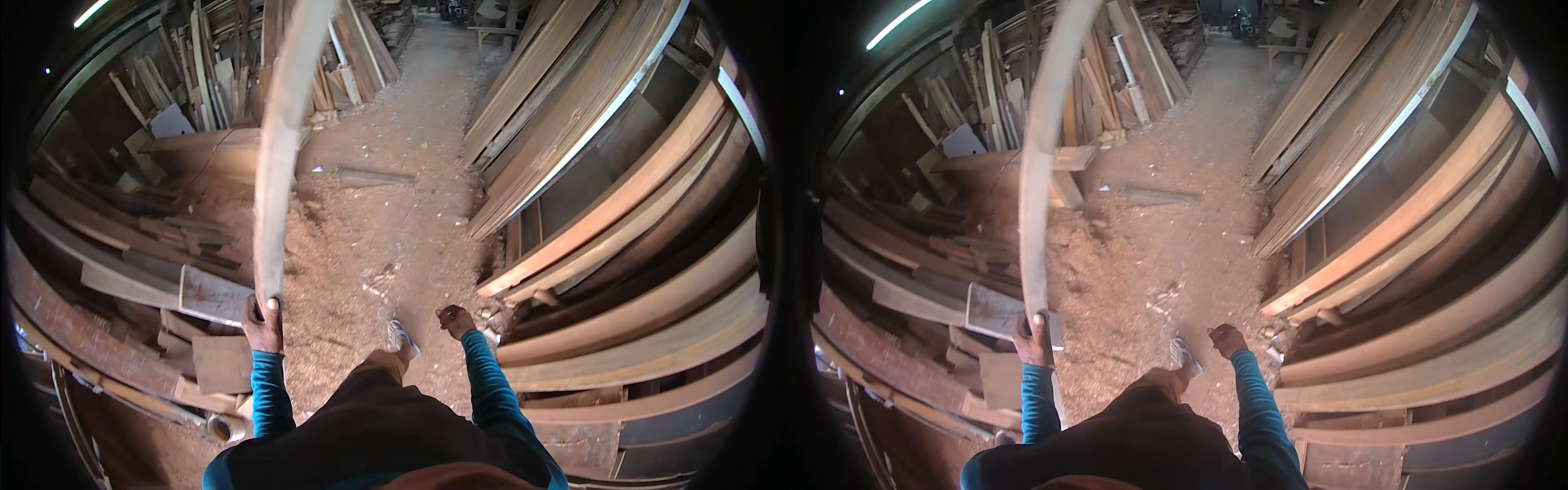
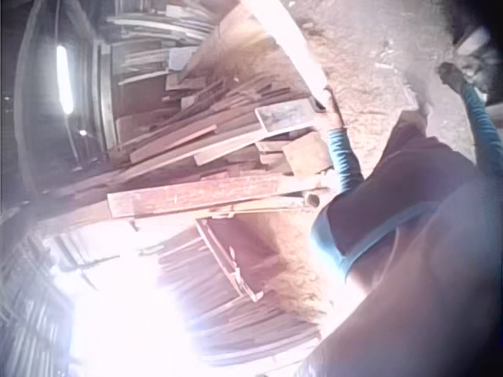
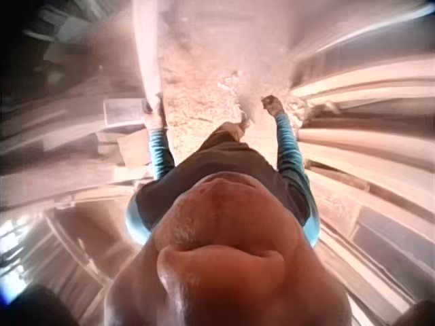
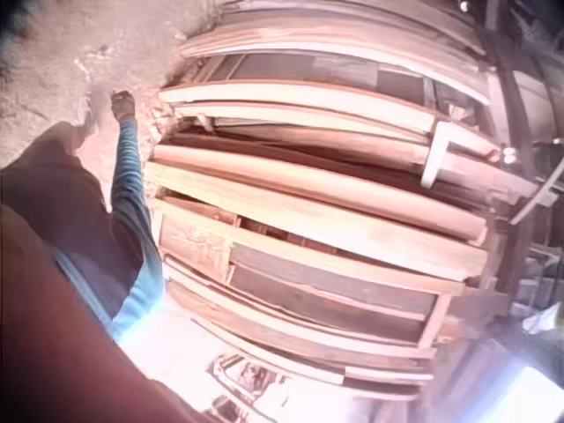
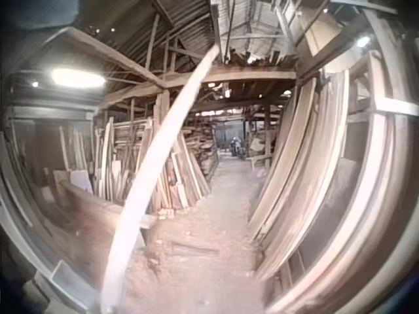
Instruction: The person prys nails out of a long, curved wooden board using the claw of a hammer, then lifts the board and carries it into a wood storage building.
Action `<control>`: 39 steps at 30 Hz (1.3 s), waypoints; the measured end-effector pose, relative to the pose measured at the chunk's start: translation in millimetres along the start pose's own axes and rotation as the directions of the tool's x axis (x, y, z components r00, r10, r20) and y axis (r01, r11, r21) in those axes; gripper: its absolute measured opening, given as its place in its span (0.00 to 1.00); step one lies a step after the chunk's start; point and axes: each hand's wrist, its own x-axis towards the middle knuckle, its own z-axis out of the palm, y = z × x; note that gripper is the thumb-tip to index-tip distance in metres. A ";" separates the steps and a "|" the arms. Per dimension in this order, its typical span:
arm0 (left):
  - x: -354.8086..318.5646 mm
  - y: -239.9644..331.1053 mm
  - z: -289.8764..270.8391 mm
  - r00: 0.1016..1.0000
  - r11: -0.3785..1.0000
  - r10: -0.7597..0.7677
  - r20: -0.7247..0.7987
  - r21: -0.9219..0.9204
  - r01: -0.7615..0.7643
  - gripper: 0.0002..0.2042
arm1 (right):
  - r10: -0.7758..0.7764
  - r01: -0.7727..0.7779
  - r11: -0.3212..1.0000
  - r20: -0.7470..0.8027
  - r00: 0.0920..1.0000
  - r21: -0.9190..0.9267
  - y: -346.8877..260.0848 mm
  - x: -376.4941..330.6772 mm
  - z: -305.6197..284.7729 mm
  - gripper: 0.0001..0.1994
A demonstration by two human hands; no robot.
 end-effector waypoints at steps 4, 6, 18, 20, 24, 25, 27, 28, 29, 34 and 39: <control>41.2 -25.9 85.4 0.969 0.897 -0.221 0.114 0.413 0.156 0.27 | 0.158 -0.121 0.966 0.151 0.976 -0.228 100.6 117.2 -2.9 0.24; 66.6 -43.2 228.9 0.991 0.986 -0.040 0.128 -0.153 0.060 0.24 | 0.193 -0.190 0.942 -0.016 0.981 -0.278 219.9 181.1 -121.7 0.22; 232.2 -155.0 461.2 0.743 0.738 -0.602 0.293 0.560 0.377 0.35 | 0.682 -0.683 0.637 0.151 0.716 0.358 170.6 310.7 -145.7 0.22; 253.9 -160.9 497.3 0.747 0.671 -0.614 0.254 0.666 0.325 0.32 | 0.663 -0.673 0.662 0.160 0.731 0.331 177.4 365.2 -171.8 0.22; 293.9 -202.0 554.3 0.657 0.603 -0.723 0.213 0.659 0.449 0.36 | 0.575 -0.591 0.767 0.143 0.806 0.249 166.4 529.4 -250.7 0.20; 317.2 -185.6 573.5 0.631 0.577 -0.751 0.195 0.658 0.484 0.35 | 0.564 -0.576 0.780 0.122 0.816 0.244 157.5 571.1 -275.2 0.20; 337.6 -162.6 581.8 0.603 0.460 -0.793 0.093 0.740 0.491 0.36 | 0.511 -0.528 0.807 0.136 0.849 0.264 125.6 672.0 -306.1 0.20; 355.2 -150.6 599.8 0.582 0.450 -0.807 0.098 0.741 0.499 0.36 | 0.494 -0.503 0.808 0.114 0.862 0.306 109.8 714.6 -329.8 0.19; 379.5 -139.8 615.8 0.575 0.443 -0.812 0.098 0.746 0.498 0.37 | 0.478 -0.476 0.792 0.097 0.873 0.383 97.8 757.7 -351.3 0.19; 446.9 -163.7 670.1 0.632 0.472 -0.769 0.096 0.752 0.460 0.33 | 0.392 -0.364 0.423 0.195 0.899 0.829 40.2 928.4 -446.3 0.18; 482.7 -246.0 711.0 0.639 0.467 -0.767 0.049 0.725 0.506 0.27 | 0.350 -0.304 0.874 -0.057 0.935 0.379 -53.0 975.7 -407.3 0.10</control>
